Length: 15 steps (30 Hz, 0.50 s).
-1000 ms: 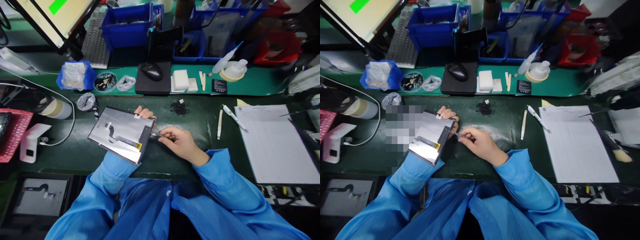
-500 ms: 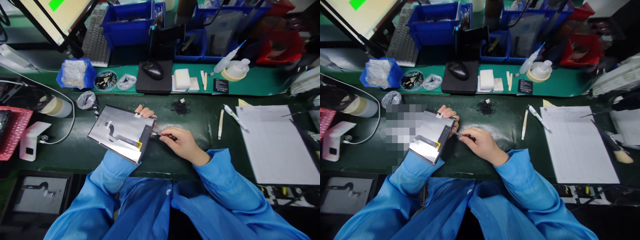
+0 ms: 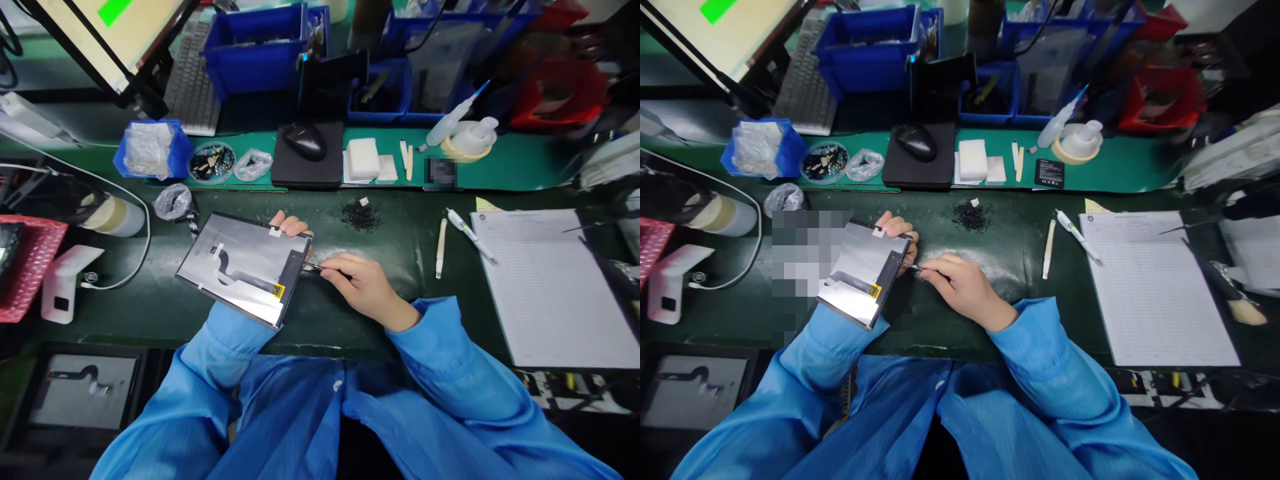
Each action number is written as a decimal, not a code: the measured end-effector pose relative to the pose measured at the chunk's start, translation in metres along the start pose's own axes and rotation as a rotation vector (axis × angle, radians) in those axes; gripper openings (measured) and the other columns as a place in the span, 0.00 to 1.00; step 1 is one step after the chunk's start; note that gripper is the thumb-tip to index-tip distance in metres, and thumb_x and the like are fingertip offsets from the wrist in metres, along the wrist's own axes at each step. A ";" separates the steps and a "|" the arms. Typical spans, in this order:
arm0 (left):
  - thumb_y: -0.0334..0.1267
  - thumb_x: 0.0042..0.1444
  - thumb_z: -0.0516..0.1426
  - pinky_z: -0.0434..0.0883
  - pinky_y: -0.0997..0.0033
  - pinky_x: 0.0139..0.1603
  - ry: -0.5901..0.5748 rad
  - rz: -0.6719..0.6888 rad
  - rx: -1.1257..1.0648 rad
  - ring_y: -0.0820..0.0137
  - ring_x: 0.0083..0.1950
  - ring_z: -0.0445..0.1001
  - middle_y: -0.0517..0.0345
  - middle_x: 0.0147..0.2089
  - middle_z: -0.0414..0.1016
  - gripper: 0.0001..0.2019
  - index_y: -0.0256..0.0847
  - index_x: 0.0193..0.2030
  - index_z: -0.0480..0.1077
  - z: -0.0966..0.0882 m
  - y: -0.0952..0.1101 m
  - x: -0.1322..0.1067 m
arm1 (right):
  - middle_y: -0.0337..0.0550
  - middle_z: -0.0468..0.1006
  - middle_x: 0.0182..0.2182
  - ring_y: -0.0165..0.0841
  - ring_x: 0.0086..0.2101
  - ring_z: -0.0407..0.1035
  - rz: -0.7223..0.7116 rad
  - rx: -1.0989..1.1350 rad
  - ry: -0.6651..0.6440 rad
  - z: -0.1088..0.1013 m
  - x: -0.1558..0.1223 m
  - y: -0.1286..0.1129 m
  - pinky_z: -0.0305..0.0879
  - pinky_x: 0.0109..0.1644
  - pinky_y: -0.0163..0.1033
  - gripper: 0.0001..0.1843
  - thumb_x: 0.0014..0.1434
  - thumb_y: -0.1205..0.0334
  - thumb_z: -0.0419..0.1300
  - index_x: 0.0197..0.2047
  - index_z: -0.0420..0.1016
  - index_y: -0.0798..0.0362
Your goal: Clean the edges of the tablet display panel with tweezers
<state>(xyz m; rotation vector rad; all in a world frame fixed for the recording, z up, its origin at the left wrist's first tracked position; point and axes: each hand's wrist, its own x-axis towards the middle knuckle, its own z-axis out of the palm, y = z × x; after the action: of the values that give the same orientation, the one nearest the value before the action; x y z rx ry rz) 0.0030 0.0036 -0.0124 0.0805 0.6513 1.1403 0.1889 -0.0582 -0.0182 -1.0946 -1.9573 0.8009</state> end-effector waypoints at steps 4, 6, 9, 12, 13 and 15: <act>0.42 0.75 0.46 0.53 0.67 0.29 -0.186 -0.095 -0.188 0.72 0.26 0.53 0.60 0.25 0.58 0.20 0.44 0.28 0.53 -0.010 -0.002 0.010 | 0.40 0.85 0.34 0.33 0.31 0.78 0.086 0.047 0.008 0.001 -0.002 -0.001 0.74 0.37 0.38 0.09 0.69 0.55 0.63 0.47 0.82 0.48; 0.43 0.76 0.45 0.53 0.69 0.26 -0.192 -0.097 -0.202 0.74 0.25 0.54 0.60 0.25 0.58 0.20 0.43 0.28 0.51 -0.012 -0.002 0.012 | 0.40 0.84 0.33 0.33 0.29 0.77 0.097 0.050 0.016 0.002 -0.002 -0.001 0.73 0.35 0.38 0.09 0.67 0.54 0.65 0.46 0.82 0.48; 0.44 0.76 0.45 0.56 0.72 0.24 -0.141 -0.070 -0.146 0.74 0.24 0.55 0.60 0.24 0.57 0.21 0.42 0.29 0.50 -0.013 -0.002 0.013 | 0.43 0.85 0.37 0.36 0.35 0.78 0.029 0.006 0.014 0.000 0.001 -0.002 0.75 0.41 0.40 0.09 0.70 0.56 0.62 0.44 0.83 0.48; 0.45 0.76 0.44 0.60 0.73 0.25 -0.103 -0.018 -0.119 0.74 0.25 0.59 0.60 0.25 0.58 0.21 0.41 0.29 0.50 -0.013 -0.003 0.014 | 0.44 0.85 0.37 0.37 0.36 0.79 0.002 -0.006 0.005 -0.002 0.002 -0.002 0.74 0.42 0.41 0.11 0.72 0.58 0.58 0.44 0.83 0.49; 0.45 0.76 0.44 0.61 0.73 0.26 -0.085 0.004 -0.116 0.74 0.25 0.60 0.59 0.25 0.58 0.21 0.41 0.29 0.51 -0.013 -0.004 0.014 | 0.44 0.85 0.36 0.36 0.35 0.79 0.019 0.000 -0.001 -0.001 0.001 -0.002 0.74 0.41 0.41 0.11 0.72 0.58 0.58 0.45 0.83 0.49; 0.44 0.76 0.43 0.64 0.73 0.28 -0.028 0.054 -0.100 0.73 0.26 0.61 0.59 0.25 0.59 0.21 0.41 0.28 0.52 -0.011 -0.006 0.013 | 0.41 0.84 0.33 0.34 0.31 0.78 0.079 0.037 0.004 0.000 0.000 -0.001 0.73 0.37 0.39 0.09 0.70 0.57 0.61 0.48 0.82 0.48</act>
<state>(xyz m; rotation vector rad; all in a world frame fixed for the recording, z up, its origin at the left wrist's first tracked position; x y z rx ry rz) 0.0055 0.0093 -0.0291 0.0293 0.5690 1.2202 0.1883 -0.0591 -0.0178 -1.1565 -1.8992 0.8729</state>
